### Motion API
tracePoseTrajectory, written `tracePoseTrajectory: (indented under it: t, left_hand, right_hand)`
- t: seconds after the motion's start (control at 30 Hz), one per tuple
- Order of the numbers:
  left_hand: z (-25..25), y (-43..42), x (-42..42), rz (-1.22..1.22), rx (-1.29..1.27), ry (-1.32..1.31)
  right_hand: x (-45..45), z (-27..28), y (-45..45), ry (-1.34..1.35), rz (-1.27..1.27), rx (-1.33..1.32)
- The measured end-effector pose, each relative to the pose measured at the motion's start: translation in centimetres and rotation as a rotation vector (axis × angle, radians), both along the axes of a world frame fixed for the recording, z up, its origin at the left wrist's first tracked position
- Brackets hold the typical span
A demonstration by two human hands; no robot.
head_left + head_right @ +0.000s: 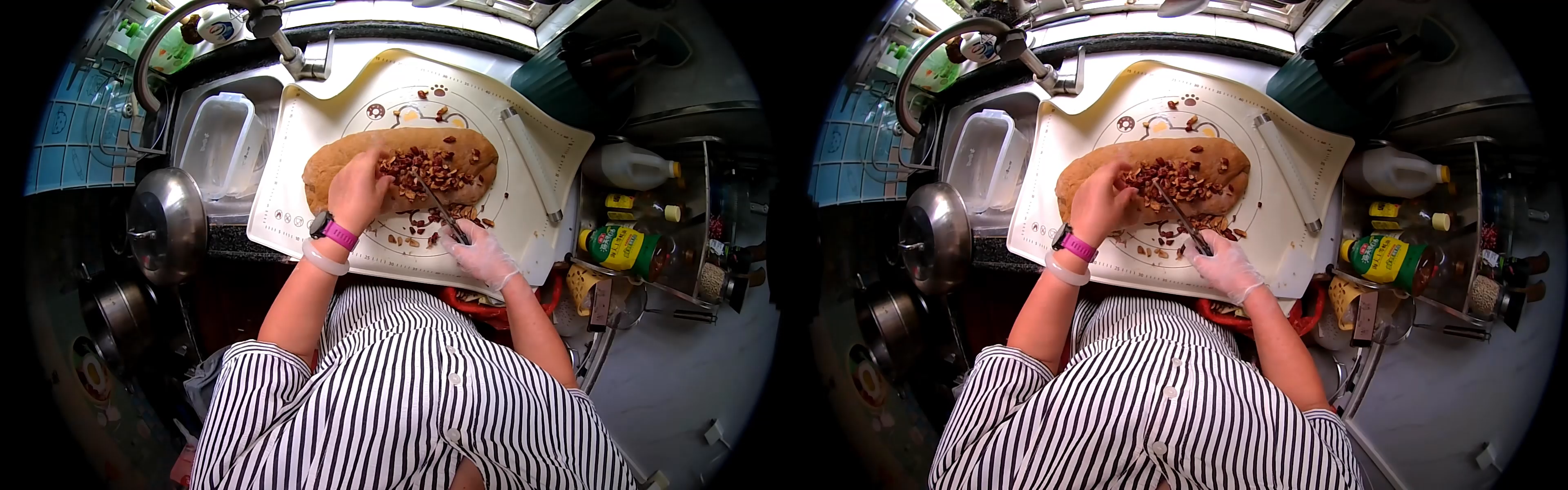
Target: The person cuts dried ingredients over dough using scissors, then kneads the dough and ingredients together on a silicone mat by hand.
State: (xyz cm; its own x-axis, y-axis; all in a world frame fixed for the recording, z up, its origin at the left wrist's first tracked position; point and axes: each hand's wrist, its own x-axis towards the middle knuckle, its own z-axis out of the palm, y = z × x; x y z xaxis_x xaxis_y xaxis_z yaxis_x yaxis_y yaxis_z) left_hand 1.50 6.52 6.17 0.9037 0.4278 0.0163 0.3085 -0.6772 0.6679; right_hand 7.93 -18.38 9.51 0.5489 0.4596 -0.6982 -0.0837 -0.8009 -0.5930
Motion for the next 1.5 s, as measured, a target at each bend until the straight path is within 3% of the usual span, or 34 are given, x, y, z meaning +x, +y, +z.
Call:
tracePoseTrajectory:
  t: [0.23, 0.4, 0.53, 0.77, 0.83, 1.13, 1.23, 1.3, 1.4, 1.5]
  left_hand:
    - [-1.0, -0.8, 0.2, 0.051, 0.088, -0.018]
    - [-1.3, -1.4, 0.1, 0.109, -0.599, -0.004]
    - [-0.9, -2.1, 0.2, 0.139, -0.703, -0.024]
    - [-0.4, -2.0, 0.2, 0.058, -0.613, -0.004]
    - [-0.4, -2.1, 0.2, 0.053, -0.598, -0.016]
    - [0.1, -2.4, 0.8, 0.078, -0.611, 0.069]
    - [-0.1, -2.6, 1.0, 0.127, -0.460, 0.098]
    - [-1.0, -3.4, 0.8, 0.022, -0.003, -0.247]
    - [-0.6, -5.7, 0.8, -0.120, 0.221, -0.297]
    - [-1.2, -10.1, 0.5, -0.286, 0.137, -0.199]
  right_hand:
    - [-0.3, -1.7, -0.9, -0.067, 0.039, 0.102]
    - [-0.4, -0.6, 0.3, -0.021, 0.037, 0.098]
    - [-0.3, -0.7, 0.7, 0.002, 0.029, 0.087]
    - [-0.1, 0.7, 0.3, 0.106, -0.059, 0.005]
    - [-0.4, -0.9, -0.6, -0.073, 0.032, 0.146]
    - [-0.1, -1.6, -1.7, -0.155, 0.033, 0.074]
    - [0.6, 0.4, -2.2, 0.081, -0.198, 0.055]
    - [1.0, -0.7, -4.4, 0.126, -0.265, 0.133]
    - [1.5, -0.3, -7.2, 0.207, -0.370, 0.225]
    - [1.2, -0.3, -9.6, 0.272, -0.498, 0.344]
